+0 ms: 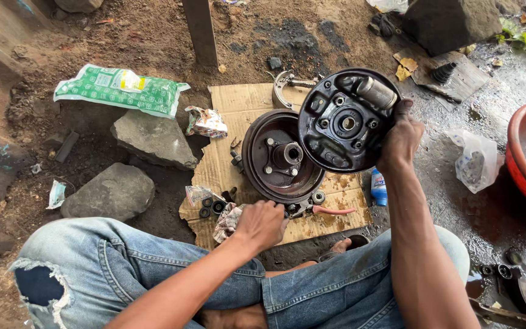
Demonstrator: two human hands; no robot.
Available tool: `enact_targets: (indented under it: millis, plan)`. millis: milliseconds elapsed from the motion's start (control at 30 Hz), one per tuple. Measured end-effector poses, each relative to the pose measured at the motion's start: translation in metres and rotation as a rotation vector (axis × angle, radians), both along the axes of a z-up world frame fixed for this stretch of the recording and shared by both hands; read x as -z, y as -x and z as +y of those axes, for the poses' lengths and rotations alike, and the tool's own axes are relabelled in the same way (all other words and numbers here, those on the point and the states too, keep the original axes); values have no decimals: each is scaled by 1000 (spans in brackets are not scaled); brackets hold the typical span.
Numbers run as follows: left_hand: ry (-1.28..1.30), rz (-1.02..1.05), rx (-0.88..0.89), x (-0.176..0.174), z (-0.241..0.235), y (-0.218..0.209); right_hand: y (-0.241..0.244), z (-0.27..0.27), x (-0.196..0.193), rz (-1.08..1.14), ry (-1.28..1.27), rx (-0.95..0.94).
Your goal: The person sits on the ground and cleans a brake drum assembly with a cloth, then uses a screwdriver and pliers to remove and reinsert small components. The person wipes the parts and continues adjusting the assembly.
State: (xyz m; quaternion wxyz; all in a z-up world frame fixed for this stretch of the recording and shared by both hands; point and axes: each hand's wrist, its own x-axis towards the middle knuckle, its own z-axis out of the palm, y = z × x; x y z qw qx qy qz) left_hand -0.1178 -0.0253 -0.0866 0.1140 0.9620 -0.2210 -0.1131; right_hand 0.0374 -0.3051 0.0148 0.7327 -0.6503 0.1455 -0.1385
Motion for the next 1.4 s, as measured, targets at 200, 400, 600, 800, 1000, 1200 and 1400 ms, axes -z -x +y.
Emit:
enact_targets:
  millis: [200,400,600,800,1000,1200,1400]
  plan:
    - [225,4,-253,-31,-5,-18,4,6,-8,-21,37,-4]
    - [217,45,-378,-42,-7,-53,1,-2,-2,-28,10,37]
    - [331,8,-196,-25,10,-34,1,-8,0,-42,34,82]
    - [187,-70,-274,-10,-8,-14,0,-2,-1,-30,-4,87]
    - [166,195,-399,-9,-20,-16,-4,-6,10,-61,-39,16]
    - [335,321,-492,11,-9,-30,-1,1,8,-26,10,31]
    - [382,387,-574,28,-9,-38,2,9,7,-29,35,16]
